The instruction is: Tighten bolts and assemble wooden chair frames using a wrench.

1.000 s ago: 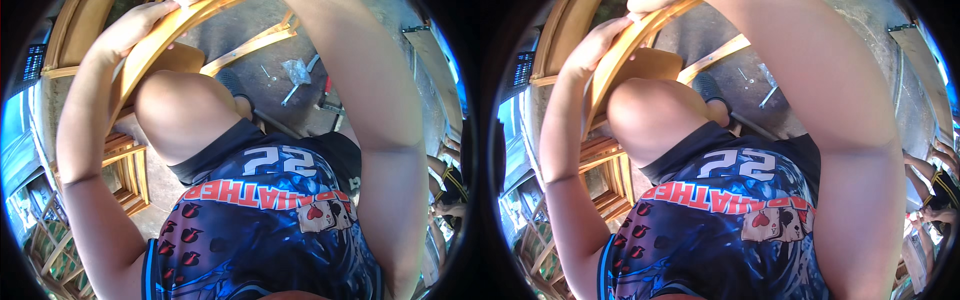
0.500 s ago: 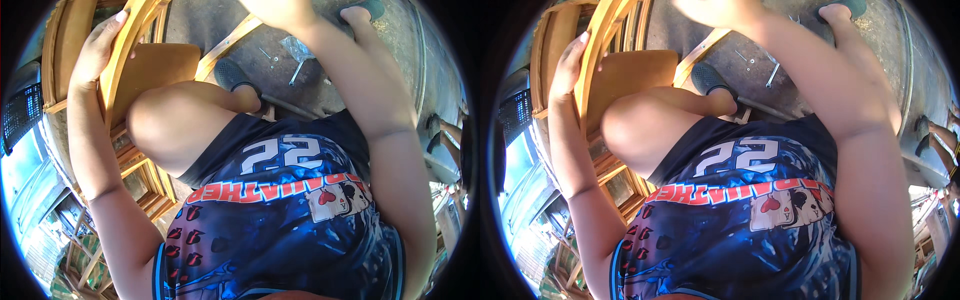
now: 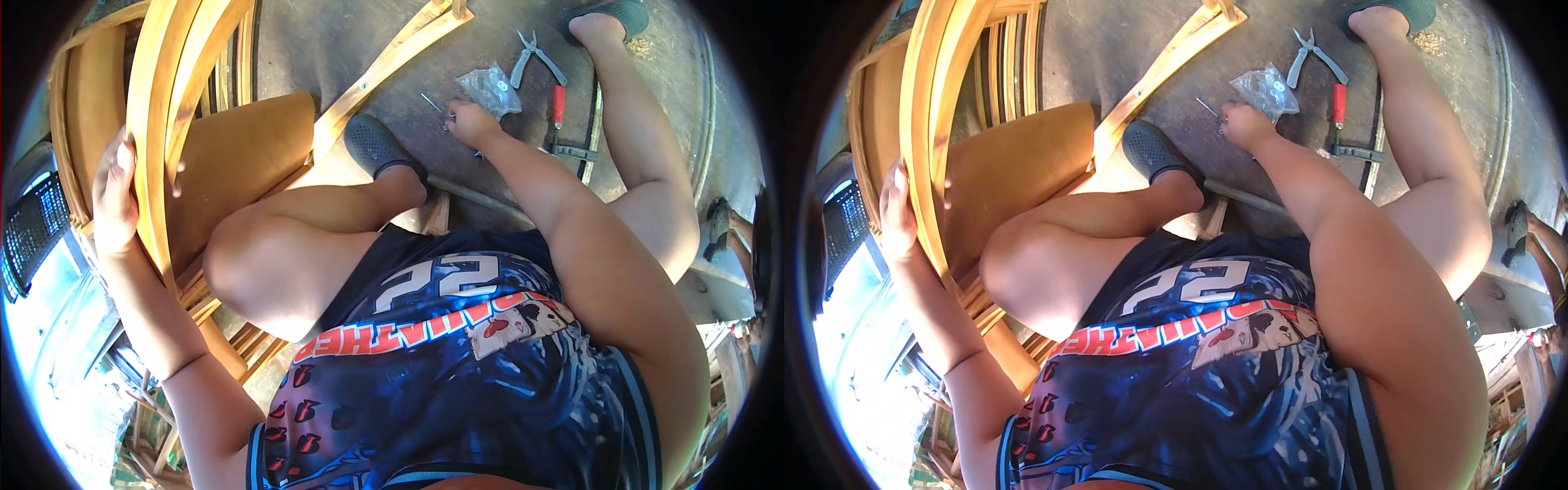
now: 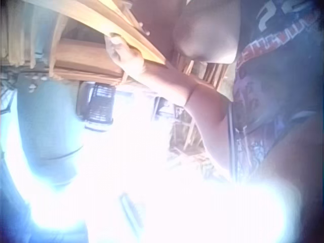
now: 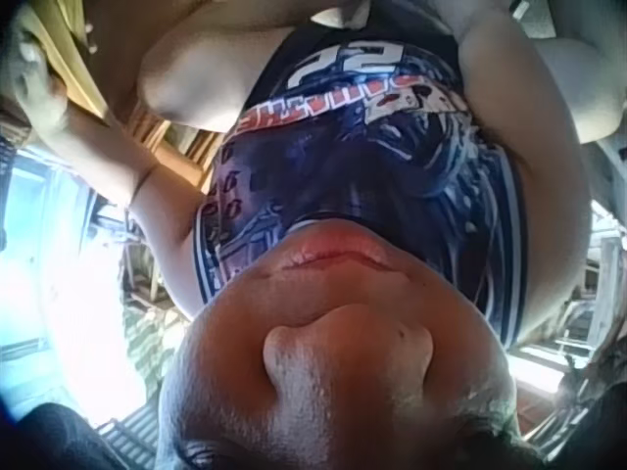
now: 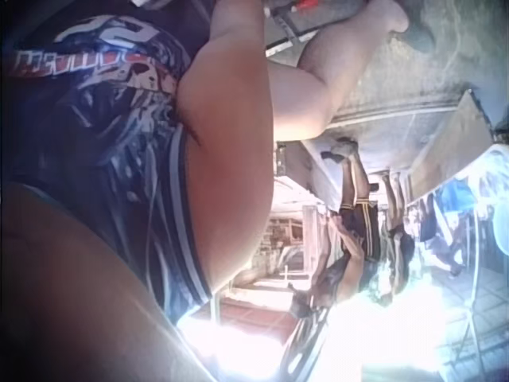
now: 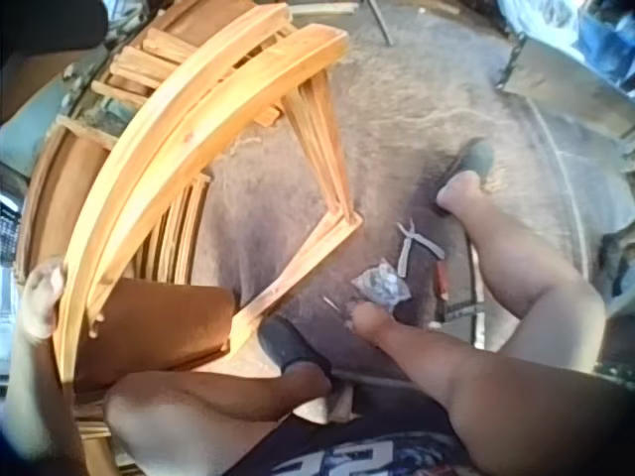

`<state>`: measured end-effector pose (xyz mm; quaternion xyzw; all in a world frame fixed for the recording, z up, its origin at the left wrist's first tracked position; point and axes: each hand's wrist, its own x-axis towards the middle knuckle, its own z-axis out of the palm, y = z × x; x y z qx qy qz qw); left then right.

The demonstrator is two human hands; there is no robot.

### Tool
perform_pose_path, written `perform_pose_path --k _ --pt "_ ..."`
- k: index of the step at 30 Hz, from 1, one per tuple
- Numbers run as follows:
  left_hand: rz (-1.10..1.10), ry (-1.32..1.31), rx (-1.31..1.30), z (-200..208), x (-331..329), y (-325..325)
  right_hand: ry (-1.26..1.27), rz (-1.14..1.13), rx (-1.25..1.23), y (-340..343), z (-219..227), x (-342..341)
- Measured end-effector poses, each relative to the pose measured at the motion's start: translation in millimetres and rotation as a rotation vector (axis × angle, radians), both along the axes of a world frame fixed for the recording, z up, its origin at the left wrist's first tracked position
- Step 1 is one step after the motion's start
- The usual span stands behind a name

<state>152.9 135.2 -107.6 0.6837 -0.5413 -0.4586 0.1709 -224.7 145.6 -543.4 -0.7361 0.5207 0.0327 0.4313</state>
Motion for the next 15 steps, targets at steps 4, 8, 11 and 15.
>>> perform_pose_path --k 4,8,11,15 --pt "0.015 0.016 0.044 1 24 2 -0.031 -0.095 -0.011 -3 -36 -3" --pt "0.038 0.039 0.033 -2 39 4 -0.06 0.002 -0.125 -2 -43 -3" --pt "0.033 0.048 0.059 1 42 3 -0.131 0.111 -0.035 -10 -28 0" --pt "0.058 0.031 0.067 0 40 -2 -0.226 0.141 0.014 8 -41 -6"
